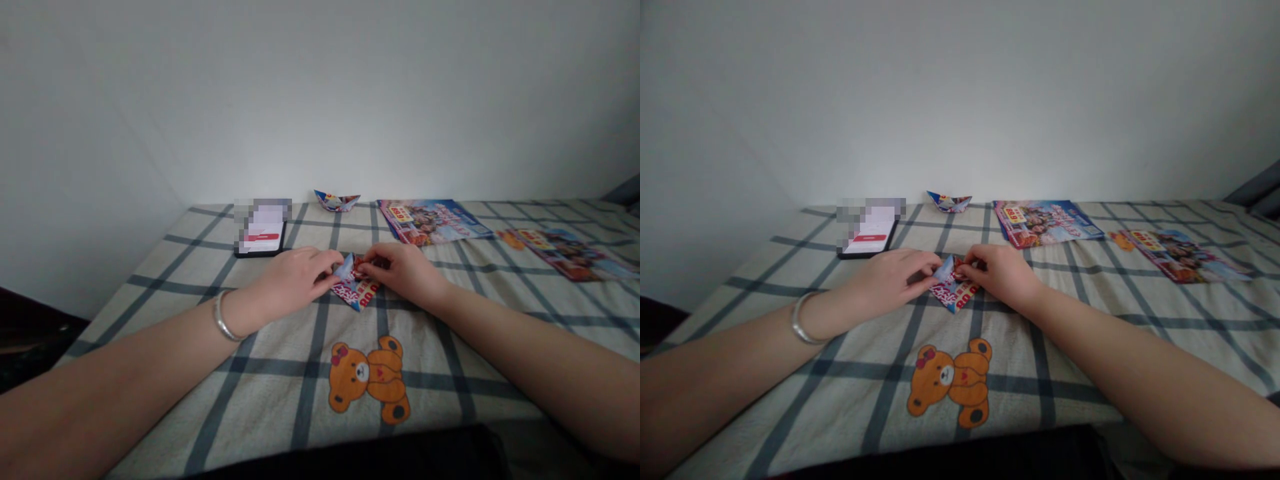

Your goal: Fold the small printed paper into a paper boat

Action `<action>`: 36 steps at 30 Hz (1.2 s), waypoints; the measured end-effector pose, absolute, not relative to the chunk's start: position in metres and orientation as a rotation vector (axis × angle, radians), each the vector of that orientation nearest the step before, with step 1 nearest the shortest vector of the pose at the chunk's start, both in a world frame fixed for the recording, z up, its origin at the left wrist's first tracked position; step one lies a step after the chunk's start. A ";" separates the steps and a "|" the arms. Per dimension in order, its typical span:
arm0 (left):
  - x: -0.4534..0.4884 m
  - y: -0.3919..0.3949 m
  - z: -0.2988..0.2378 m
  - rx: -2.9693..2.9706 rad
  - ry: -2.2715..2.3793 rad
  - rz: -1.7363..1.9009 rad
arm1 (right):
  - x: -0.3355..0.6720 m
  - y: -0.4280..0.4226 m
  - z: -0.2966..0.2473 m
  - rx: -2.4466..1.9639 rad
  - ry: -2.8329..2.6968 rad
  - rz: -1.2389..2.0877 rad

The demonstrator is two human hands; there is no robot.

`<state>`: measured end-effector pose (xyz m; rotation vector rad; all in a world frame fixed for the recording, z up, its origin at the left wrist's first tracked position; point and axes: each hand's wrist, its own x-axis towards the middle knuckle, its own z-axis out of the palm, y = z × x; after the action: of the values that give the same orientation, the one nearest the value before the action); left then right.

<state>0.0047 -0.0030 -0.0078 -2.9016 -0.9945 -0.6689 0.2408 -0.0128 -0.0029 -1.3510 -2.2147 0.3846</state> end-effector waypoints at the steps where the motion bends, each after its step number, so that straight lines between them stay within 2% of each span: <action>1: 0.005 -0.002 -0.008 -2.898 -0.992 -0.671 | 0.241 -0.012 -0.003 -1.346 -2.214 0.390; 21: 0.005 0.006 -0.015 -2.861 -0.770 -0.613 | 0.241 -0.001 -0.010 -1.321 -2.245 0.250; 30: 0.004 0.010 -0.016 -2.870 -0.732 -0.620 | 0.239 0.000 -0.009 -1.309 -2.318 -0.043; 36: 0.005 0.012 -0.018 -2.894 -0.742 -0.579 | 0.239 0.001 -0.009 -1.350 -2.366 -0.028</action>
<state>0.0049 0.0118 -0.0180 -2.8941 -0.7420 -0.5785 0.2388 0.0012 -0.0091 -1.3495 -2.3659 -0.0281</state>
